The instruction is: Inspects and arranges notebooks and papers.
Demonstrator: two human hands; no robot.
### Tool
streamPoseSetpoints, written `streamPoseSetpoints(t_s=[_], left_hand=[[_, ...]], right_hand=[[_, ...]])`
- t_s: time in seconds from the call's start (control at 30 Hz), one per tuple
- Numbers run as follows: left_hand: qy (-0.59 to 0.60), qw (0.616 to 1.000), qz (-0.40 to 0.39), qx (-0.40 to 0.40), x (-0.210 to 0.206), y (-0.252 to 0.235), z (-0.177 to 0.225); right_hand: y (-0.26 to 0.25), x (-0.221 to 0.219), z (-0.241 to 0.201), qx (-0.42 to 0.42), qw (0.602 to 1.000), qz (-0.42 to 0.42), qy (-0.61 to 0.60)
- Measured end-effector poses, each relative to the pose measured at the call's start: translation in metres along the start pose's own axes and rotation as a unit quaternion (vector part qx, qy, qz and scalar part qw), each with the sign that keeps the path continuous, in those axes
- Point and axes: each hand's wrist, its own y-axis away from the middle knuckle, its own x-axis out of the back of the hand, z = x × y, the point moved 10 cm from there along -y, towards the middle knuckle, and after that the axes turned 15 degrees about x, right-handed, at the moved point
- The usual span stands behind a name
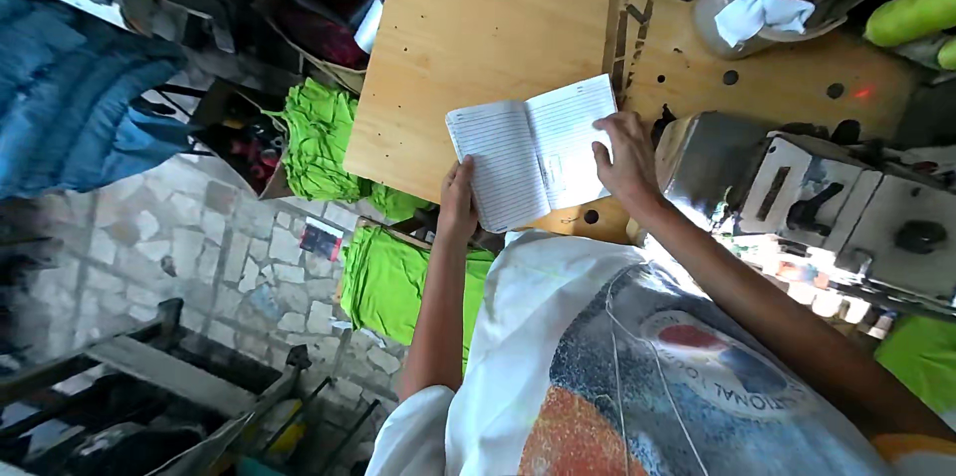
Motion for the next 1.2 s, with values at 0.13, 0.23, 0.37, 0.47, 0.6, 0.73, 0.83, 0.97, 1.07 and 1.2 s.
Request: streamPoseSetpoints(t_s=[0.13, 0.23, 0.37, 0.47, 0.6, 0.73, 0.83, 0.97, 1.07, 1.2], left_hand=[[0.001, 1.0, 0.009, -0.006, 0.006, -0.001, -0.003], [0.003, 1.0, -0.002, 0.002, 0.005, -0.001, -0.004], [0.012, 1.0, -0.025, 0.01, -0.003, 0.001, -0.002], [0.004, 1.0, -0.027, 0.012, -0.007, 0.001, 0.0], [-0.012, 0.999, -0.023, 0.019, -0.012, 0.005, 0.003], [-0.014, 0.998, -0.054, 0.018, -0.022, 0.008, 0.007], [-0.014, 0.993, -0.113, 0.012, -0.034, 0.007, 0.007], [-0.006, 0.99, -0.136, 0.031, -0.051, 0.002, 0.002], [-0.01, 0.988, -0.152, 0.036, -0.062, 0.001, 0.0], [-0.031, 0.991, -0.133, 0.007, -0.07, 0.0, 0.002]], right_hand=[[-0.004, -0.043, 0.018, -0.022, 0.993, -0.116, -0.031], [-0.006, -0.061, 0.028, -0.068, 0.981, -0.178, -0.035], [-0.011, -0.064, 0.028, -0.074, 0.981, -0.178, -0.025], [-0.014, -0.074, 0.029, -0.085, 0.977, -0.193, -0.017], [-0.013, -0.086, 0.024, -0.116, 0.969, -0.219, -0.013], [-0.014, -0.089, 0.02, -0.127, 0.965, -0.231, 0.019], [-0.015, -0.09, 0.031, -0.114, 0.97, -0.216, -0.018], [-0.016, -0.087, 0.043, -0.115, 0.968, -0.205, -0.084], [-0.013, -0.084, 0.046, -0.135, 0.963, -0.196, -0.13], [-0.009, -0.078, 0.046, -0.155, 0.959, -0.163, -0.169]])
